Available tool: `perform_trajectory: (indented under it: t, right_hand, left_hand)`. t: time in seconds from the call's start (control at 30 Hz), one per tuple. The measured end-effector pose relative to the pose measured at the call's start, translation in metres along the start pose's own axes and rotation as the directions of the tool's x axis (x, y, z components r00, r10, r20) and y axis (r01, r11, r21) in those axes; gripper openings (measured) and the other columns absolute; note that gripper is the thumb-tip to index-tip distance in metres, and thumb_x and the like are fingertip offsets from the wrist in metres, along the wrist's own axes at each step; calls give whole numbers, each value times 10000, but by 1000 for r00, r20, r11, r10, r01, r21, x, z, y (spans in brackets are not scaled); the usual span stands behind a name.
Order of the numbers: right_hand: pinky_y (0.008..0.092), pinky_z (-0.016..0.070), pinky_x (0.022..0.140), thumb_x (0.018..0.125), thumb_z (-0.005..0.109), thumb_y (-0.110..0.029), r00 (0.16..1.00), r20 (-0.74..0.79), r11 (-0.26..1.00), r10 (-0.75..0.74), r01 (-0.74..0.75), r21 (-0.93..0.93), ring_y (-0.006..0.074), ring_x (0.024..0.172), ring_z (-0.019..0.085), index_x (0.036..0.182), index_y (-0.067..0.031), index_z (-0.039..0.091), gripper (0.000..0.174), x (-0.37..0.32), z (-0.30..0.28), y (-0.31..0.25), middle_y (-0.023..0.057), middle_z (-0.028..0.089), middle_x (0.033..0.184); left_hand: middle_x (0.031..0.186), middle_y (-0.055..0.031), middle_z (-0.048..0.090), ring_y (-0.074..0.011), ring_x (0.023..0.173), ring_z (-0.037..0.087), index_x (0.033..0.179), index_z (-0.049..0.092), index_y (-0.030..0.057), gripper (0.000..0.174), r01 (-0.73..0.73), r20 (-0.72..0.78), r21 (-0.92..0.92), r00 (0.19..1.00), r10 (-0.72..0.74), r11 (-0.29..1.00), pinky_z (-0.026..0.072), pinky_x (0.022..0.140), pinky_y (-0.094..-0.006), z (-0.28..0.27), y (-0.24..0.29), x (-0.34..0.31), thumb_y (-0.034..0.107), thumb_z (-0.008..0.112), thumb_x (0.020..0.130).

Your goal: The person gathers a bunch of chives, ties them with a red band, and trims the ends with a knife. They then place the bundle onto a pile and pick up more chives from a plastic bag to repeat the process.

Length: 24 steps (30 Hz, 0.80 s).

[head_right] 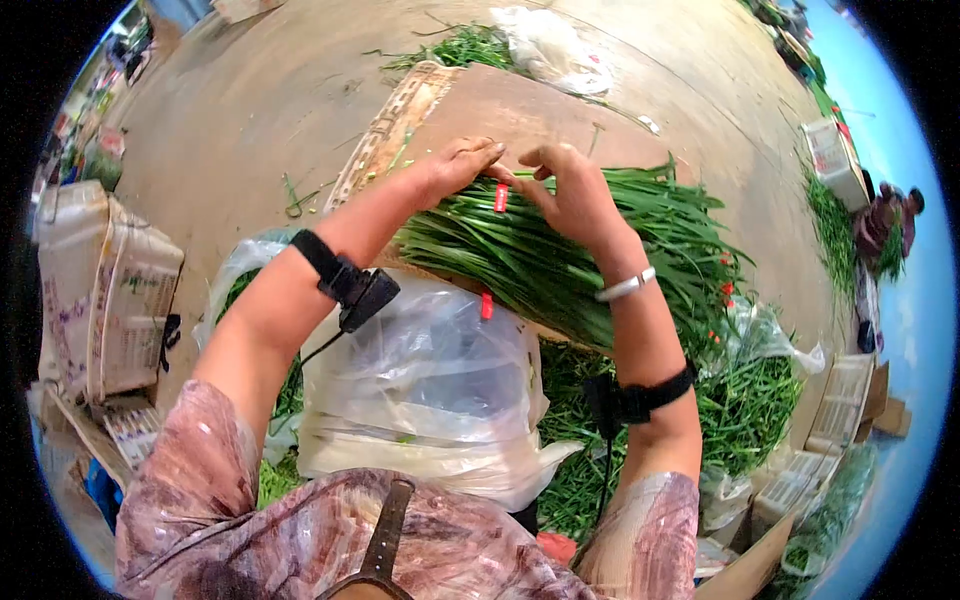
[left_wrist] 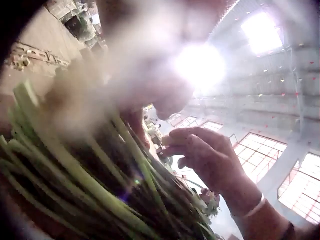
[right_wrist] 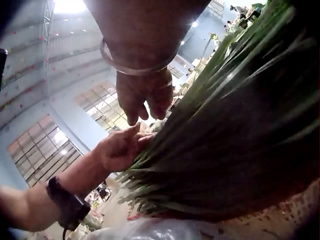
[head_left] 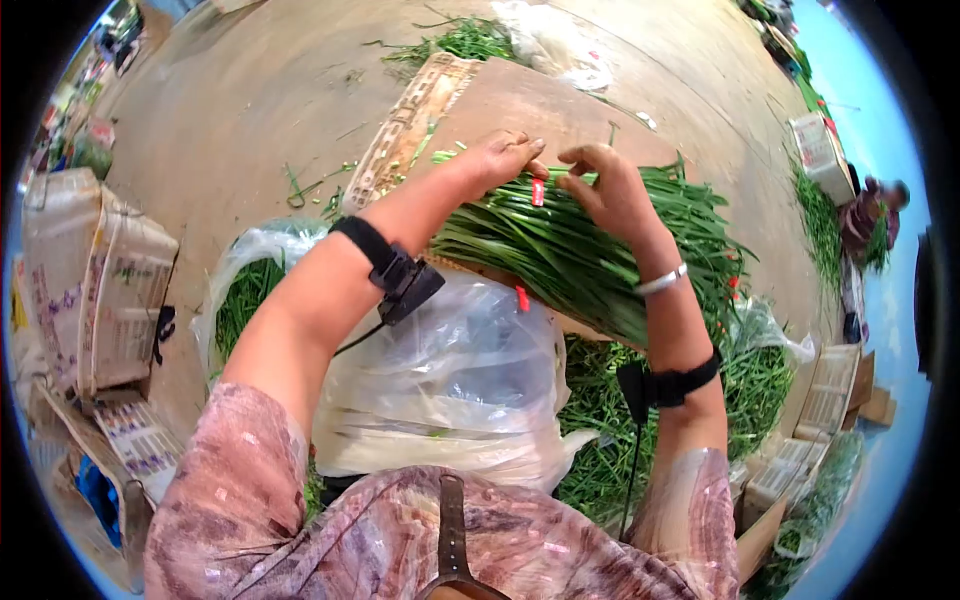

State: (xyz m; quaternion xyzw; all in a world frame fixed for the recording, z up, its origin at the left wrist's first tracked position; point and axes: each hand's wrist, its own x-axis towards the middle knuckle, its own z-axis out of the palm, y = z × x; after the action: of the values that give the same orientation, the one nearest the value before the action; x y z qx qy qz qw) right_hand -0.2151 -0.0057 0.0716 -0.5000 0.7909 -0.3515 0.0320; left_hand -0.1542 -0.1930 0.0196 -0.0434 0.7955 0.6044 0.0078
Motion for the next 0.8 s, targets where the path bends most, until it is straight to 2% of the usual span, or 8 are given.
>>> perform_trajectory:
  t: [0.07,0.1,0.2,0.23,0.43,0.5,0.6,0.8]
  right_hand:
    - [387,464,767,709,722,-229,994,4,993,-108,108,-52,310,894,578,948,-15,598,344,-7,1,-15,163,597,933]
    - [390,461,774,699,727,-236,990,7,983,-140,140,-120,308,912,570,957,-19,594,362,-10,5,-24,154,588,961]
    - [391,446,817,614,773,-285,987,76,933,-145,162,-322,304,996,533,989,-44,581,486,-17,23,-48,141,546,1070]
    - [389,439,833,610,774,-291,984,90,911,-154,176,-373,307,1023,522,1023,-47,569,522,-20,31,-59,137,531,1108]
    - [479,333,941,536,794,-410,993,99,828,-71,114,-549,381,1184,389,1235,-47,469,852,-19,83,-70,217,390,1293]
    - [527,337,929,794,559,-229,982,-33,656,-183,97,-749,373,1209,398,1151,-13,525,419,-16,107,-55,250,409,1293]
    - [553,322,932,832,450,-137,985,-80,732,-150,56,-679,384,1217,397,1082,-5,558,304,-17,116,-52,249,425,1287]
    - [468,346,914,779,527,-139,937,-95,746,-337,204,-634,308,1123,484,890,-34,568,159,-25,107,-56,181,529,1169]
  left_hand:
    - [955,-103,650,-162,873,570,1114,554,-12,589,322,161,-198,942,-294,926,427,854,-301,-8,16,-2,518,401,907]
    - [1080,-141,616,-194,1030,531,1096,594,-10,725,468,296,-244,870,-394,849,353,965,-319,-12,27,-5,636,364,862]
    - [1316,-185,450,-218,1231,383,1126,588,-32,825,461,311,-178,865,-395,869,259,1041,-349,-23,30,2,695,333,831]
    - [1457,-181,205,-241,1347,193,1106,597,-46,872,485,457,-150,807,-374,862,179,1078,-361,-30,26,10,721,298,819]
    - [1481,-166,120,-278,1377,100,1194,526,-49,894,353,468,29,822,-325,935,165,1083,-369,-38,32,25,719,255,828]
    - [1475,-154,164,-269,1369,137,1213,508,-53,881,360,463,52,818,-342,932,172,1081,-364,-36,35,23,703,253,840]
    - [1481,-148,135,-264,1372,123,1198,530,-31,875,355,480,43,812,-331,934,168,1082,-366,-39,33,25,710,236,837]
    - [1493,-139,70,-256,1380,87,1147,591,21,872,332,542,45,784,-302,942,154,1086,-371,-38,31,24,729,196,825]
